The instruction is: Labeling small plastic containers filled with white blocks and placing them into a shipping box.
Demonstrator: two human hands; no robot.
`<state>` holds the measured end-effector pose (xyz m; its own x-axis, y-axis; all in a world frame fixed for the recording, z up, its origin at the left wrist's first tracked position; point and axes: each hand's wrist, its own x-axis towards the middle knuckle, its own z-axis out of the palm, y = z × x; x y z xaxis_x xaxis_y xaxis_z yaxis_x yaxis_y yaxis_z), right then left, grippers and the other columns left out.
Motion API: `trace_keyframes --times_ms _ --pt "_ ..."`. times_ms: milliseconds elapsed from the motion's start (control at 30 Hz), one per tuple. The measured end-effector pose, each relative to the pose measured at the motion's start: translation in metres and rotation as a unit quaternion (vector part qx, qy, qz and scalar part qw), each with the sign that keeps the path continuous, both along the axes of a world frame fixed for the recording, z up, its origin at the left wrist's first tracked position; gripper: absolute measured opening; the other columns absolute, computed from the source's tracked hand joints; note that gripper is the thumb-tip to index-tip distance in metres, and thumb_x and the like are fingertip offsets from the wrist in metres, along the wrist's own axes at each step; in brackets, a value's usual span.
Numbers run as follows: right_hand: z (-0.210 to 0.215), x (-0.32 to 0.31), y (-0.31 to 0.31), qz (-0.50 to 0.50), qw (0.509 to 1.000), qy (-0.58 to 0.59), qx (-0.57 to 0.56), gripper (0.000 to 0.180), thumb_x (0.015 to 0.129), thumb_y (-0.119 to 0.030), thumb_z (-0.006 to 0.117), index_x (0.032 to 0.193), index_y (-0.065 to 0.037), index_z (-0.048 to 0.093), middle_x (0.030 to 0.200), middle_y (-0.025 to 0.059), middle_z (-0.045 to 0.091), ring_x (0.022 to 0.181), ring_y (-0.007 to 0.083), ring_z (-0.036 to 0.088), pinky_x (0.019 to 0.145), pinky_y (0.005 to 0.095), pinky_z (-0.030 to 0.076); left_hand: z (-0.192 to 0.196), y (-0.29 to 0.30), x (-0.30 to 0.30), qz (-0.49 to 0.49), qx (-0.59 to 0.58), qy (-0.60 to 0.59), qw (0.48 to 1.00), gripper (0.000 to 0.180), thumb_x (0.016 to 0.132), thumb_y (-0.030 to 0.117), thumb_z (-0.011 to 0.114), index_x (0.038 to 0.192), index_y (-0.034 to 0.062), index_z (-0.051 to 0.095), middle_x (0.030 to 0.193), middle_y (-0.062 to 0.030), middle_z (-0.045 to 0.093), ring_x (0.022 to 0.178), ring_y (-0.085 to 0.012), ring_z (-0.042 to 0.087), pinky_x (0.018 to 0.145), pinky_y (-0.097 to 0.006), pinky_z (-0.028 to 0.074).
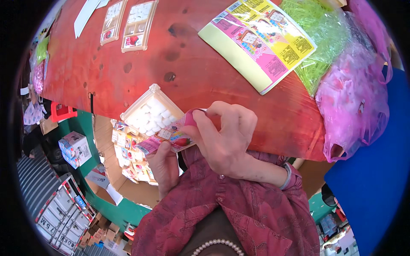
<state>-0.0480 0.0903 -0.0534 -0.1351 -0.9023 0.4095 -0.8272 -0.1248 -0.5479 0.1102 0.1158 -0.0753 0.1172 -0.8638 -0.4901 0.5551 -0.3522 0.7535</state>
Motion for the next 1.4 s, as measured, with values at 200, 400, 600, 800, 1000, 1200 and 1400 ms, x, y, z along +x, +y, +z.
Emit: trace_keyframes --times_ms 200,400,600,800,1000,1200,1400 --pt "-0.004 -0.005 0.002 -0.001 1.000 -0.017 0.014 0.032 0.069 -0.025 0.075 0.091 -0.005 0.066 0.092 0.0080 0.055 0.082 0.0253 0.047 0.067 0.0357 0.038 0.002 -0.004 -0.009 -0.025 -0.018 0.006 1.000 0.057 0.079 0.000 0.065 0.130 -0.0023 0.039 0.126 -0.0132 0.051 0.116 -0.0249 0.051 0.101 -0.039 0.040" --pt "-0.014 -0.011 0.003 0.142 0.908 -0.370 0.137 0.019 0.075 -0.003 0.067 0.093 0.000 0.062 0.083 0.0070 0.062 0.077 0.0215 0.054 0.068 0.0311 0.044 -0.003 -0.003 -0.006 -0.041 -0.036 -0.001 0.999 0.053 0.070 -0.008 0.066 0.120 -0.0042 0.050 0.116 -0.0143 0.059 0.105 -0.0245 0.058 0.095 -0.038 0.044" --pt "-0.019 -0.027 0.001 0.268 0.845 -0.449 0.115 0.019 0.070 -0.009 0.071 0.089 -0.003 0.067 0.086 0.0042 0.064 0.079 0.0214 0.053 0.072 0.0315 0.044 -0.022 -0.031 0.016 -0.239 -0.392 -0.072 0.886 0.030 0.083 0.022 0.064 0.096 -0.0049 0.062 0.097 -0.0230 0.065 0.089 -0.0381 0.062 0.080 -0.044 0.050" --pt "-0.023 -0.041 0.005 0.246 0.908 -0.328 0.088 0.026 0.059 -0.002 0.073 0.085 -0.008 0.070 0.084 0.0003 0.059 0.083 0.0192 0.051 0.069 0.0301 0.046 0.003 -0.040 0.005 -0.289 -0.379 -0.213 0.853 0.024 0.067 0.020 0.065 0.074 -0.0031 0.068 0.084 -0.0197 0.068 0.087 -0.0362 0.064 0.075 -0.041 0.051" --pt "-0.025 -0.042 0.010 0.236 0.868 -0.424 0.106 0.020 0.062 -0.006 0.075 0.081 -0.009 0.072 0.081 0.0008 0.058 0.076 0.0151 0.051 0.063 0.0256 0.043 0.011 -0.049 -0.003 -0.326 -0.446 -0.244 0.797 0.027 0.074 0.024 0.067 0.076 -0.0031 0.065 0.084 -0.0206 0.066 0.082 -0.0358 0.063 0.070 -0.039 0.051" --pt "-0.027 -0.048 0.010 0.260 0.838 -0.473 0.083 0.016 0.064 -0.010 0.076 0.079 -0.012 0.072 0.080 0.0002 0.060 0.075 0.0140 0.051 0.064 0.0252 0.041 0.020 -0.050 -0.010 -0.340 -0.439 -0.262 0.789 0.030 0.055 0.018 0.064 0.078 -0.0004 0.070 0.088 -0.0152 0.066 0.086 -0.0298 0.063 0.074 -0.036 0.052" --pt "-0.020 -0.061 0.006 0.300 0.866 -0.385 0.105 0.014 0.064 -0.013 0.073 0.078 -0.012 0.072 0.082 0.0002 0.061 0.075 0.0151 0.050 0.065 0.0258 0.041 0.020 -0.051 -0.014 -0.381 -0.441 -0.280 0.763 0.025 0.062 0.019 0.069 0.080 0.0011 0.070 0.088 -0.0155 0.063 0.086 -0.0317 0.061 0.073 -0.037 0.050"
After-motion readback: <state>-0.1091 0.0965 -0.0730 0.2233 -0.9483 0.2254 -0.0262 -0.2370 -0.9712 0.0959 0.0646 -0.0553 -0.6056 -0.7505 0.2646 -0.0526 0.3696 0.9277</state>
